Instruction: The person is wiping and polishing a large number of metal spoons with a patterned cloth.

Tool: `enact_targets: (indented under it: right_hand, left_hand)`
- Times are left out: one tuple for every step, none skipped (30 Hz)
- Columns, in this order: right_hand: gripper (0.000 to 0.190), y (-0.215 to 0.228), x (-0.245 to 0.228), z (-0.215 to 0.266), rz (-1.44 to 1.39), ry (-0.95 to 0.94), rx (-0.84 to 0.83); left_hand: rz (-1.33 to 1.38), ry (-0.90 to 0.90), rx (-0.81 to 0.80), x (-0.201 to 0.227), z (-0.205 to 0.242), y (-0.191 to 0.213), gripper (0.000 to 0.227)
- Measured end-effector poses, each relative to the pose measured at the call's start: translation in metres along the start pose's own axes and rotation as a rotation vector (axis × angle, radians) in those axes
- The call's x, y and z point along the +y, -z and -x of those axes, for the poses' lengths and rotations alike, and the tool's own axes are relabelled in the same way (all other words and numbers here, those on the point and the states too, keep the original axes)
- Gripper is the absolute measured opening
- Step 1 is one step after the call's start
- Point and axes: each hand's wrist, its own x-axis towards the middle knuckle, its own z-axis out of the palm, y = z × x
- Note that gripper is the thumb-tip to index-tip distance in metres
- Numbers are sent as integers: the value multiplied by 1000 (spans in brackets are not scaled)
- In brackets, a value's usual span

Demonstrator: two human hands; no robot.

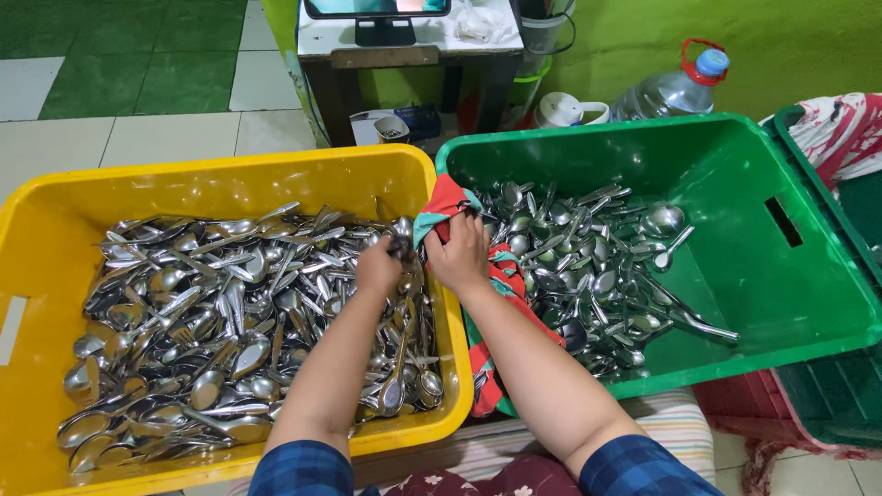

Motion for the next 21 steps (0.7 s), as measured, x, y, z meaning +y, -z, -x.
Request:
enact_targets:
  right_hand:
    - [44, -1, 0, 1, 0, -2, -1]
    - [44, -1, 1, 1, 0, 2, 6]
    - [43, -2, 1, 1, -1, 6, 12]
    - [43, 0, -1, 1, -1, 7, 11]
    - [42, 2, -4, 1, -4, -1, 4]
    - [42, 4, -6, 1, -8, -9, -3]
    - [42, 3, -5, 0, -9, -8, -3]
    - [42, 2, -4, 0, -5, -15, -1]
    - [42, 1, -2, 1, -1, -21, 0]
    - [42, 1, -2, 1, -1, -22, 0]
    - [41, 1, -2, 1, 0, -24, -2]
    - [41, 1, -2, 0, 2, -25, -4]
    - [41, 3, -3, -1, 3, -24, -4]
    - [41, 5, -5, -1, -10, -25, -8]
    - [42, 6, -7, -1, -23, -25, -11]
    - [42, 6, -6, -1, -24, -24, -14]
    - [42, 5, -5, 0, -22, -21, -9]
    - [42, 4, -5, -1, -22, -17, -1]
    - [42, 3, -6, -2, -24, -14, -1]
    - [42, 3, -5, -1, -25, -18, 1]
    - [42, 3, -4, 0, -25, -22, 2]
  left_hand:
    - [-1, 1, -2, 3, 3, 6, 43]
    - [187, 35, 101, 6, 4, 11, 38]
    - [374, 69, 203, 10, 6, 17, 35]
    - [375, 70, 204, 1, -4, 12, 35]
    - [540, 108, 215, -8, -14, 6, 40]
    - [704, 146, 227, -17, -24, 2, 46]
    - [704, 145, 229, -22, -26, -2, 46]
    - [692, 156, 259, -27, -27, -7, 41]
    - [680, 166, 290, -33, -28, -12, 37]
    - [679, 166, 289, -32, -23, -9, 37]
    - [730, 151, 279, -31, -18, -6, 36]
    - [782, 136, 269, -29, -13, -3, 36]
    - [783, 135, 268, -30, -13, 0, 36]
    - [774, 120, 250, -31, -12, 2, 42]
    - [766, 104, 233, -32, -11, 4, 47]
    - [766, 106, 235, -18, -2, 14, 47]
    - [823, 109, 195, -4, 7, 24, 60]
    - [879, 109, 157, 12, 14, 35, 73]
    - [879, 108, 161, 17, 19, 41, 73]
    - [954, 110, 153, 23, 26, 45, 75]
    - [1029, 111, 145, 29, 32, 49, 76]
